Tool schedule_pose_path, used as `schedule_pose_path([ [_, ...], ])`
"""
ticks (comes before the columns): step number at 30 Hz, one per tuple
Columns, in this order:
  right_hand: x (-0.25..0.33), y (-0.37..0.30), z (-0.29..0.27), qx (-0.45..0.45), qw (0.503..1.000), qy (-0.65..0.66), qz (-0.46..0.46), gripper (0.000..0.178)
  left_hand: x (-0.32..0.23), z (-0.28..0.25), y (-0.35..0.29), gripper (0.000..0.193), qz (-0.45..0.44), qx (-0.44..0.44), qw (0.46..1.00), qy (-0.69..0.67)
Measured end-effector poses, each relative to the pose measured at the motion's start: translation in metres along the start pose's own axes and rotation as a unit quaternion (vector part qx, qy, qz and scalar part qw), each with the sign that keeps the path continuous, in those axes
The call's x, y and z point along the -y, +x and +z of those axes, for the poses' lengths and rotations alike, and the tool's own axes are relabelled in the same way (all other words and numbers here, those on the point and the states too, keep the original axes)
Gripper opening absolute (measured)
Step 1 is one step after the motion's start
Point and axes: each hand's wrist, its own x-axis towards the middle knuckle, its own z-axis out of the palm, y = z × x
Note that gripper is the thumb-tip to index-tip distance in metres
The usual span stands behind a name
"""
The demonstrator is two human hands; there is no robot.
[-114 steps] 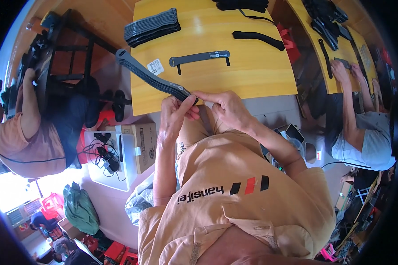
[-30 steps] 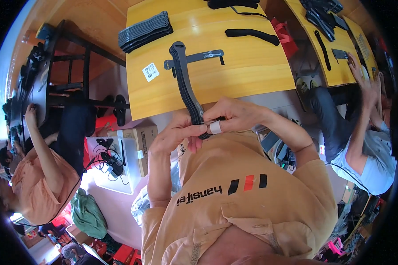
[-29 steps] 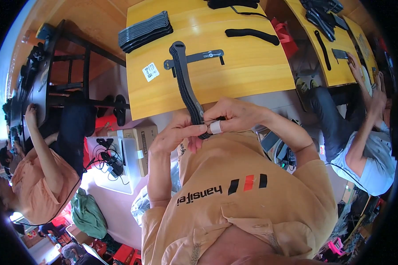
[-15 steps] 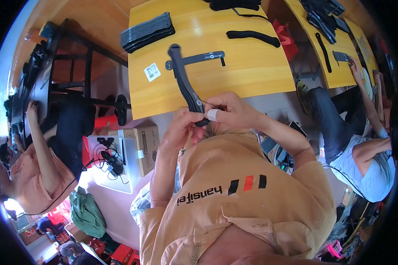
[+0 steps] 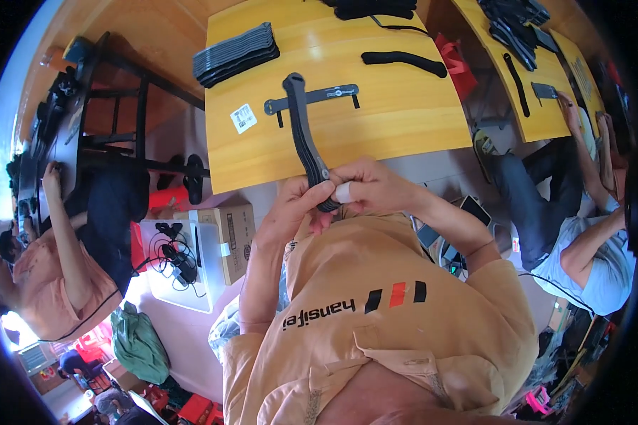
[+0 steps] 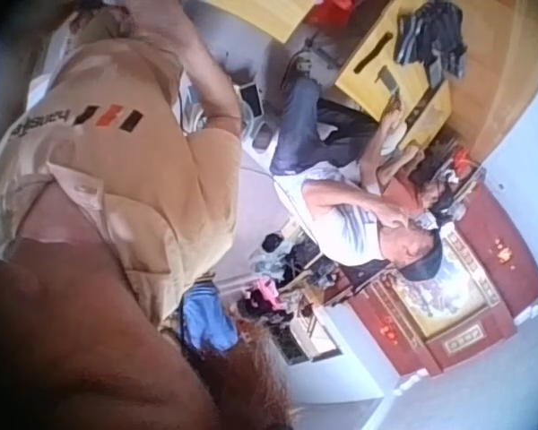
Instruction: Assembling and marking textile straps at a workbench.
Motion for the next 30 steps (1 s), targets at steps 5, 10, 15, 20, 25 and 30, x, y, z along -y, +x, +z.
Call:
schedule_pose_path([
  [5,-0.001,-0.002,0.002,-0.002,0.976,0.208,0.057,0.016,0.005,-0.001,-0.001,0.028,0.032,0.052,0.996,-0.061],
  [10,-0.01,-0.004,0.005,0.043,0.892,0.438,0.106,0.019,0.002,0.003,-0.004,0.024,0.031,0.079,0.986,-0.146],
  [15,-0.008,-0.004,0.007,-0.041,0.955,0.29,0.05,0.019,0.008,-0.006,-0.005,0.028,-0.022,0.058,0.993,-0.102],
  [20,-0.021,0.003,0.006,-0.17,0.97,-0.107,-0.137,0.019,0.008,0.0,0.002,0.031,-0.014,-0.03,0.998,-0.052],
  [25,-0.015,-0.002,0.011,-0.141,0.988,0.0,-0.063,0.016,0.006,0.0,0.003,0.033,-0.031,-0.017,0.999,-0.025],
  [30,0.001,-0.008,0.013,-0.148,0.96,0.236,0.017,0.017,0.007,-0.002,-0.008,0.032,-0.037,0.086,0.992,-0.082],
])
